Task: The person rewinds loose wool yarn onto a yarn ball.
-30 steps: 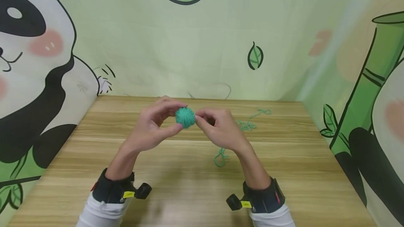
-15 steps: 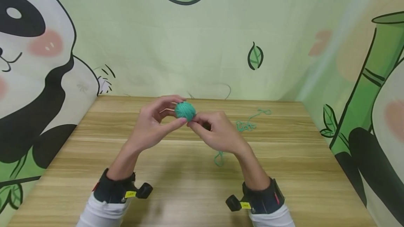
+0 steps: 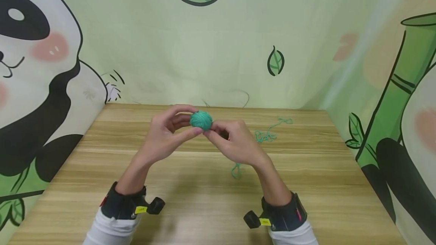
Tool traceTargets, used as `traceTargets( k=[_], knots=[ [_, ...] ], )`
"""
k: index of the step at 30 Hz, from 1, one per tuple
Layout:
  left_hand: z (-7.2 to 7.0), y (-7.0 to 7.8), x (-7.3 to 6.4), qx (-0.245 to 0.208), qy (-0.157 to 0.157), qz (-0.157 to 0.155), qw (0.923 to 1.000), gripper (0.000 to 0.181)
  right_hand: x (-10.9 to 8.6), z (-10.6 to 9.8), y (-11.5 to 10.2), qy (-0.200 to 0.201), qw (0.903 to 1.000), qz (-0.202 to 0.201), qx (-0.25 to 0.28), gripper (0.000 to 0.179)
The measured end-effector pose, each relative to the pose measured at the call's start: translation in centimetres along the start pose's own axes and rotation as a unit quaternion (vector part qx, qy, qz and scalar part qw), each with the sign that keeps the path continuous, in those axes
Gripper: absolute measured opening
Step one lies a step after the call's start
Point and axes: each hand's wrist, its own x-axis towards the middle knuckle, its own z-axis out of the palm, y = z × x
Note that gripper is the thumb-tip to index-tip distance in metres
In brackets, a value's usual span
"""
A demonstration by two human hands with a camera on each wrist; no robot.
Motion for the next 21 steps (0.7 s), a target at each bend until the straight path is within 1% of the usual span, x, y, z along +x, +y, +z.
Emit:
traceTargets(
  k=[4, 10, 16, 21],
  knots=[
    [-0.18, 0.22, -0.03, -0.009, 0.002, -0.006, 0.9999, 0.044, -0.04, -0.06, 0.06, 0.007, 1.0, 0.0, -0.001, 0.02],
    [-0.29, 0.47, 0.03, -0.015, 0.019, -0.008, 0.9997, 0.045, -0.13, -0.1, 0.13, 0.007, 0.9999, 0.007, -0.002, 0.017],
    [-0.22, 0.41, 0.05, -0.013, 0.026, 0.001, 0.9996, 0.045, -0.08, -0.04, 0.19, -0.004, 0.9999, -0.014, -0.009, 0.016],
    [-0.16, 0.27, 0.12, -0.015, 0.027, 0.002, 0.9995, 0.045, -0.17, -0.03, 0.11, -0.009, 0.9993, -0.032, -0.019, 0.016]
  ],
)
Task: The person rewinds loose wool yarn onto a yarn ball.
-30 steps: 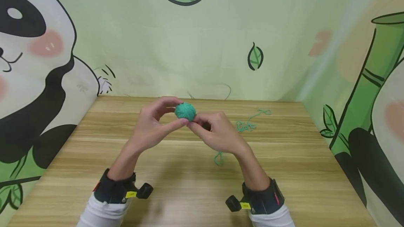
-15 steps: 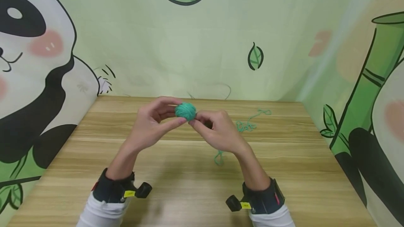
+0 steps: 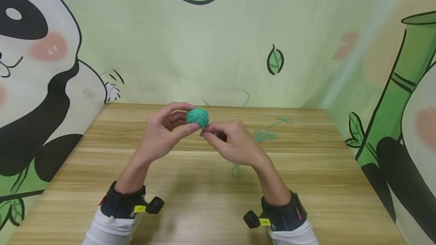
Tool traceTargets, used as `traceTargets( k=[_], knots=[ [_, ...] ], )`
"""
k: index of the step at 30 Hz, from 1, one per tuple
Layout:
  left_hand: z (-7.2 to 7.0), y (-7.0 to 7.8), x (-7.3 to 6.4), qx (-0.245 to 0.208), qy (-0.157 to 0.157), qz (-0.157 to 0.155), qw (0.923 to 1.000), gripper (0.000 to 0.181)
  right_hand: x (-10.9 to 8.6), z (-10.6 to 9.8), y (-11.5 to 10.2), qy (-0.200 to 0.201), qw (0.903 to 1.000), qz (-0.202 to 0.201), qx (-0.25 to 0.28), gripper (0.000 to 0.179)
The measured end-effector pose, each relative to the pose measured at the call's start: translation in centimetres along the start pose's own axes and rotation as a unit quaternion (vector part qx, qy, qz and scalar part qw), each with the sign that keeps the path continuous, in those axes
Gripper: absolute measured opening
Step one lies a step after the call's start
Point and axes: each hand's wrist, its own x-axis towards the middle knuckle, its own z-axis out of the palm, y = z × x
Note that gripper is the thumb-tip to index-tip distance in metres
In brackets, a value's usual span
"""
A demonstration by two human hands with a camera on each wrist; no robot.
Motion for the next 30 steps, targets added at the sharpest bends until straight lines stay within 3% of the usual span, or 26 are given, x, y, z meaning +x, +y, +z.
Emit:
traceTargets(
  k=[9, 14, 22, 30],
  knots=[
    [0.1, -0.3, 0.0, 0.021, 0.003, 0.005, 0.9998, 0.043, -0.6, -0.5, -1.1, 0.025, 0.9993, -0.005, 0.028, 0.016],
    [0.1, -0.3, 0.0, 0.044, -0.011, -0.01, 0.9989, 0.043, -0.9, -0.7, -1.0, 0.045, 0.9967, -0.02, 0.065, 0.015],
    [0.3, -0.4, -0.2, 0.043, -0.066, -0.033, 0.9963, 0.037, -1.0, -0.8, -0.9, 0.092, 0.9866, -0.061, 0.121, 0.014],
    [0.3, 0.0, -0.3, 0.015, -0.138, -0.036, 0.9896, 0.041, -0.8, -1.0, -0.8, 0.131, 0.9835, -0.069, 0.104, 0.011]
  ],
)
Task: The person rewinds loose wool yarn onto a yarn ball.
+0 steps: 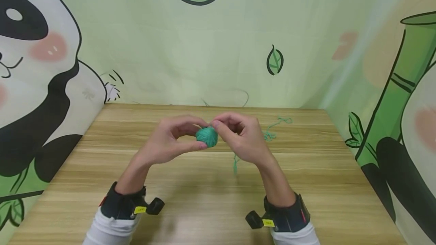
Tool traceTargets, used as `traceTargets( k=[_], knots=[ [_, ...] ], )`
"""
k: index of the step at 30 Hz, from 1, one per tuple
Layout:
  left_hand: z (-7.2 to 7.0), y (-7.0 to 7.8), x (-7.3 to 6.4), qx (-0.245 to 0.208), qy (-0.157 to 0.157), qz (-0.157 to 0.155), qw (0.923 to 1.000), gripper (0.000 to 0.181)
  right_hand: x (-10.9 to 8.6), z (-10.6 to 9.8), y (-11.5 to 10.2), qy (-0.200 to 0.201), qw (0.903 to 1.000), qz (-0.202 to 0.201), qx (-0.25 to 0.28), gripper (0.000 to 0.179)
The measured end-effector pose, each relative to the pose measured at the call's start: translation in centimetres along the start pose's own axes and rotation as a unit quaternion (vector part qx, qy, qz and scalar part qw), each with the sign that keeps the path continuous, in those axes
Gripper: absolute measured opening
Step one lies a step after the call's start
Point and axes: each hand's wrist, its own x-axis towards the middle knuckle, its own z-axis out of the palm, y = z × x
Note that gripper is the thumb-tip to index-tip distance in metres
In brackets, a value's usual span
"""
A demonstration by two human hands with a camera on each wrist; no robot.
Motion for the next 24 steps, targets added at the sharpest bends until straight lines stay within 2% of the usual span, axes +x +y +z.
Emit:
traceTargets(
  k=[5, 11, 18, 24],
  knots=[
    [0.1, 0.1, -0.2, -0.015, -0.018, 0.013, 0.9996, 0.044, 0.1, 0.1, 0.7, 0.016, 0.9989, 0.013, -0.042, 0.01],
    [0.1, 0.4, -0.3, -0.031, -0.011, 0.023, 0.9992, 0.046, 0.3, 0.1, 1.4, 0.013, 0.9973, 0.038, -0.061, 0.011],
    [0.1, 0.6, -0.3, -0.049, 0.023, 0.022, 0.9983, 0.045, 0.4, 0.1, 2.1, -0.003, 0.9944, 0.083, -0.066, 0.011],
    [0.1, 0.6, -0.2, -0.021, 0.073, 0.034, 0.9965, 0.04, 0.5, 0.1, 2.5, -0.024, 0.9897, 0.117, -0.079, 0.014]
  ],
)
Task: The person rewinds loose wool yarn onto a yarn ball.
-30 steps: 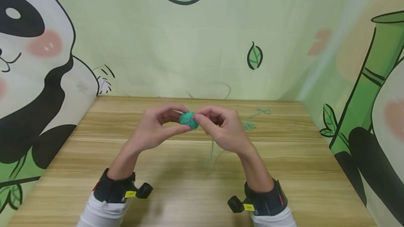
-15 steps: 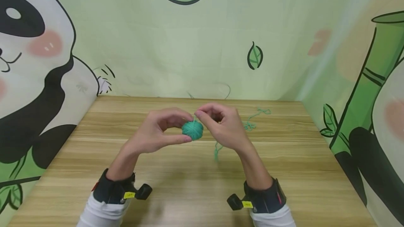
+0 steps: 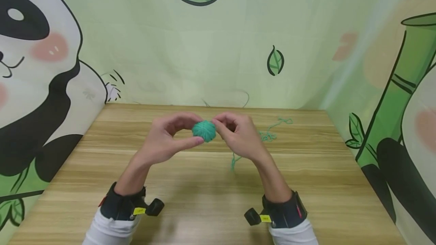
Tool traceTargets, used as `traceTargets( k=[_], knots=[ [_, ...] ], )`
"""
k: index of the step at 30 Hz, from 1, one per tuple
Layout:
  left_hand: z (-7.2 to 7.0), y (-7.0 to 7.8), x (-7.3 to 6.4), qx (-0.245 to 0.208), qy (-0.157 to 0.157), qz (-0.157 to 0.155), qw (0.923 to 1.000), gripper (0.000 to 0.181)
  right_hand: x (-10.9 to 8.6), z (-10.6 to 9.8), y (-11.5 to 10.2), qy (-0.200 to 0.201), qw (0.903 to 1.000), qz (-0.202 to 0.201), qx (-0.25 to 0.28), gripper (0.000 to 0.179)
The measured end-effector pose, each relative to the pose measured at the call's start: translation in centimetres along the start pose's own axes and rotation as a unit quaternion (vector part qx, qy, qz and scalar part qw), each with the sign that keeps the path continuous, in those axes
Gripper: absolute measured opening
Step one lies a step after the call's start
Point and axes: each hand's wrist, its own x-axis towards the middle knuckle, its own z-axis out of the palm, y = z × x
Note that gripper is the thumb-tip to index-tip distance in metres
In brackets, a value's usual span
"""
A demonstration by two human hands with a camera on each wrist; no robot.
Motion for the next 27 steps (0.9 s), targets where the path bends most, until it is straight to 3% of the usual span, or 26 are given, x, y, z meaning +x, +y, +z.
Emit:
traceTargets(
  k=[8, 18, 27],
  knots=[
    [-0.1, -0.3, 0.2, -0.008, 0.031, 0.015, 0.9994, 0.039, 0.1, 0.3, -0.1, -0.034, 0.999, 0.006, -0.028, 0.018],
    [-0.1, -0.5, 0.4, 0.011, 0.084, 0.018, 0.9962, 0.042, -0.2, 0.8, -0.7, -0.095, 0.9909, -0.056, -0.076, 0.018],
    [0.0, -1.1, 0.6, 0.034, 0.095, 0.035, 0.9943, 0.042, -0.4, 0.7, -1.7, -0.113, 0.9883, -0.073, -0.072, 0.019]
  ],
)
